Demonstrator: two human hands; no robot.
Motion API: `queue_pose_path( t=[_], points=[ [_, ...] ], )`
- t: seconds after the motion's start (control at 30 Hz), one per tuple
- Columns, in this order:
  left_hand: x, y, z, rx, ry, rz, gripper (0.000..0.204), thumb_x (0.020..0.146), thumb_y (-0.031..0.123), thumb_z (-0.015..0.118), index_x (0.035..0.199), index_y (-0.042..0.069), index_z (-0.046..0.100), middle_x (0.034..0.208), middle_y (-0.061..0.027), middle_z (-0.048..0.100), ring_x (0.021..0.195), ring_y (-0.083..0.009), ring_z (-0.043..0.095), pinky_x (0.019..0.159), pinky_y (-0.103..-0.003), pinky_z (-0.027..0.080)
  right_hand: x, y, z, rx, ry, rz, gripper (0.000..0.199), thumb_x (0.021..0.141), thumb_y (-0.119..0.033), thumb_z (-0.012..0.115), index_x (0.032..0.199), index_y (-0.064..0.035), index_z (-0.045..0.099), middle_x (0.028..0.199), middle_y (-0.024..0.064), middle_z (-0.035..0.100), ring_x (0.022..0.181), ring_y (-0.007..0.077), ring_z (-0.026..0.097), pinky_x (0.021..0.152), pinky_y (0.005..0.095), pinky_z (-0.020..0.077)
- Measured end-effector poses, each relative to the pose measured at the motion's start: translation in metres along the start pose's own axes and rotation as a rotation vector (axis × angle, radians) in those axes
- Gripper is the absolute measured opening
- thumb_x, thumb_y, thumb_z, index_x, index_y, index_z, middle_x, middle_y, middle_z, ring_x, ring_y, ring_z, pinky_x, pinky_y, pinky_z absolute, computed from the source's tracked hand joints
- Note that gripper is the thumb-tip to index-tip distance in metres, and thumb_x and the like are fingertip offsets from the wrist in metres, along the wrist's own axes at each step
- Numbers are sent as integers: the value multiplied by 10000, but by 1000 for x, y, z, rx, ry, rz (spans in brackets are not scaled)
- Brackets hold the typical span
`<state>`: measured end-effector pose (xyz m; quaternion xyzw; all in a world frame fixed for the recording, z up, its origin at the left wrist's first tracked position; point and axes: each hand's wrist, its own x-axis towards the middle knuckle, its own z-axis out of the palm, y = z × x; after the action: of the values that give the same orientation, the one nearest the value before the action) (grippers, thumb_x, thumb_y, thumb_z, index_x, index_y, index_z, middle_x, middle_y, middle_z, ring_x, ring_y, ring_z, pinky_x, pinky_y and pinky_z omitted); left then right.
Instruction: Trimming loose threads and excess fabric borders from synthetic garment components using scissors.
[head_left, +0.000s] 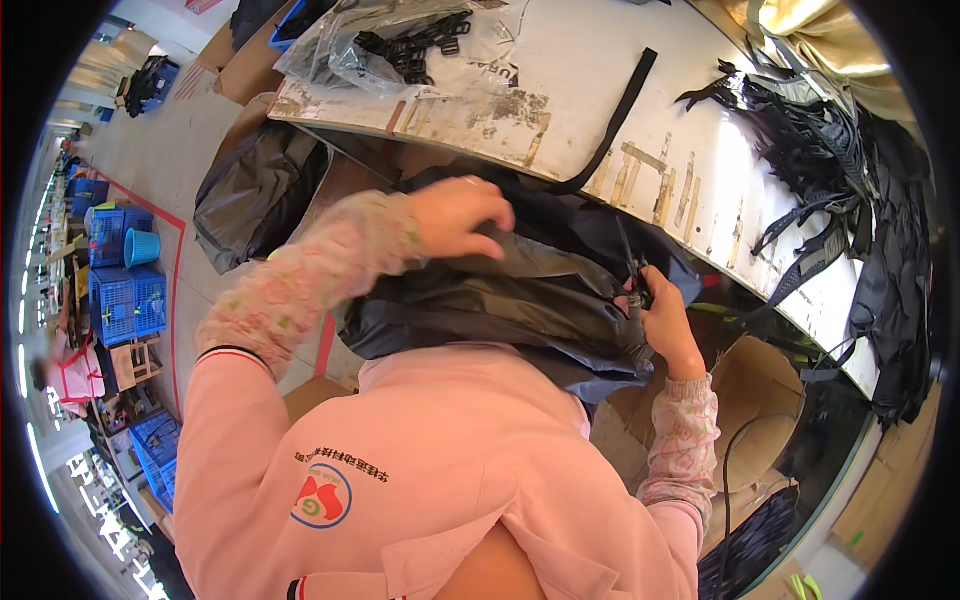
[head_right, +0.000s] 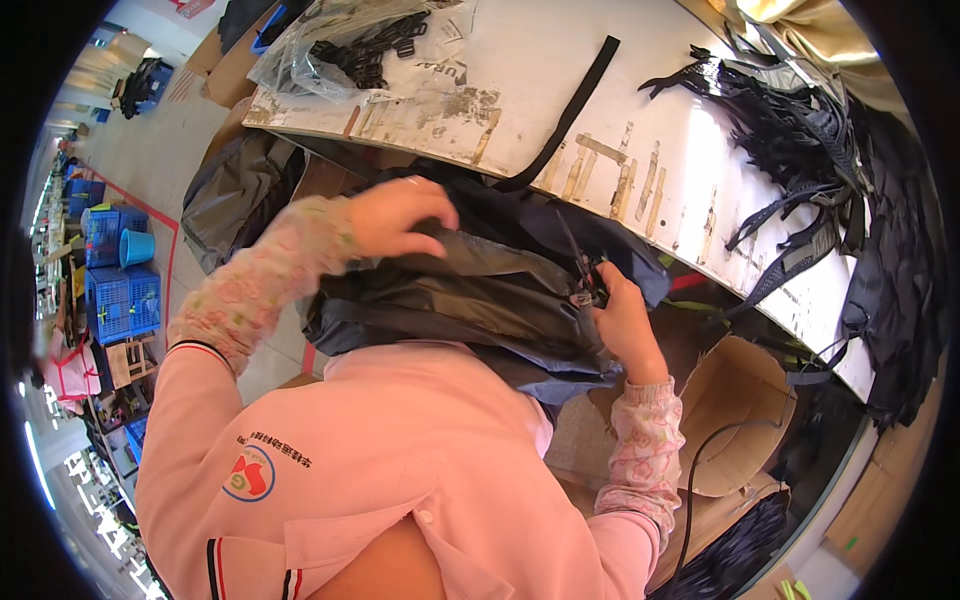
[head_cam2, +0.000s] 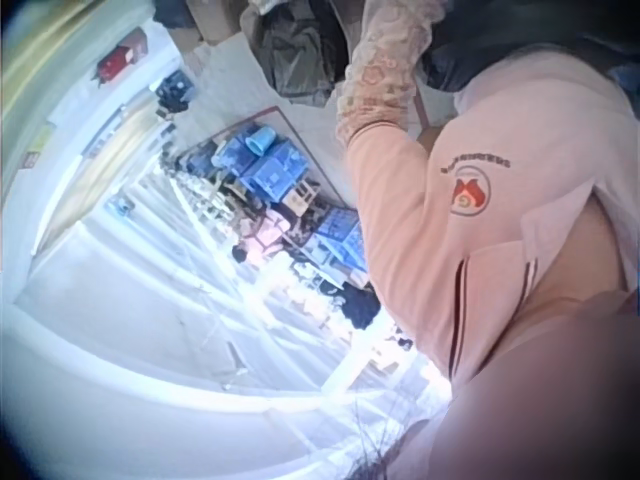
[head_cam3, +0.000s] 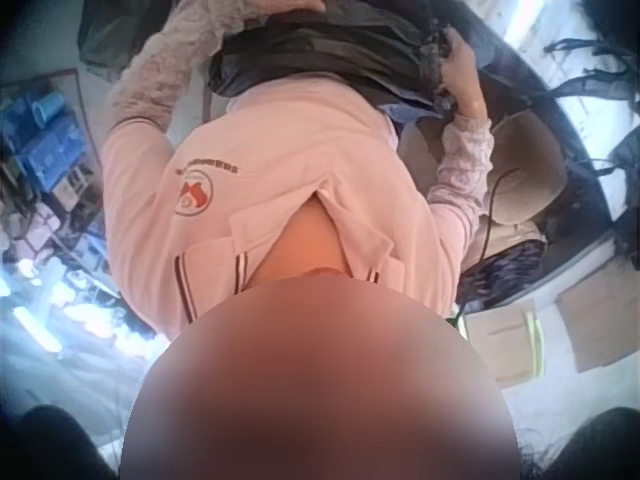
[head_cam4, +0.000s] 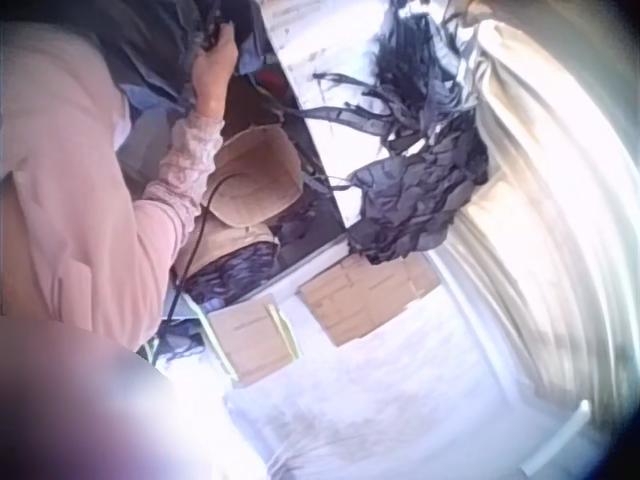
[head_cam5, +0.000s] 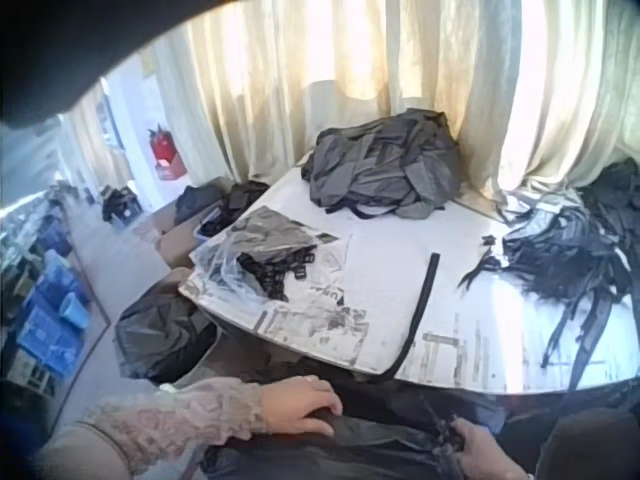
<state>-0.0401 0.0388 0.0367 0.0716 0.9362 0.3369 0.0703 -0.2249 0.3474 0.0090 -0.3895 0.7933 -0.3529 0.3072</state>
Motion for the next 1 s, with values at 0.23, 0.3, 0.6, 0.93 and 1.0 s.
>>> queue_pose_path(
  t=[0.23,0.3,0.6,0.93,1.0],
  points=[
    [88,61,88,-171,151,126,319,787,285,705,1002,61,632,916,-141,598,885,-321,573,787,-403,464,-23,-35,-15,181,-13,97,243,736,-27,743,879,-2,548,766,67,601,713,101,504,669,271,453],
    [95,67,93,-254,102,139,284,787,245,713,973,45,636,877,-135,604,838,-293,592,750,-374,476,-29,-37,-19,192,-17,53,238,739,-18,739,886,1,552,782,91,615,683,162,538,666,259,449],
    [96,64,98,-870,-101,-84,180,786,114,728,847,-10,614,736,-11,578,694,-78,508,652,-242,444,-59,-47,-68,-613,82,-188,459,554,-299,810,832,-44,549,687,80,560,658,310,544,610,382,403],
    [92,75,90,-757,-55,-97,193,769,126,722,845,-14,614,690,-37,570,649,-94,505,611,-258,436,-60,-54,-67,-696,-67,-150,371,578,-269,773,758,-37,547,727,105,590,736,294,585,648,372,409],
    [91,75,91,-755,-51,-98,194,769,128,721,847,-15,615,691,-38,573,646,-96,504,607,-261,436,-59,-50,-66,-686,-44,-181,348,558,-216,746,750,-37,518,699,105,558,706,312,562,632,381,404]
  ],
)
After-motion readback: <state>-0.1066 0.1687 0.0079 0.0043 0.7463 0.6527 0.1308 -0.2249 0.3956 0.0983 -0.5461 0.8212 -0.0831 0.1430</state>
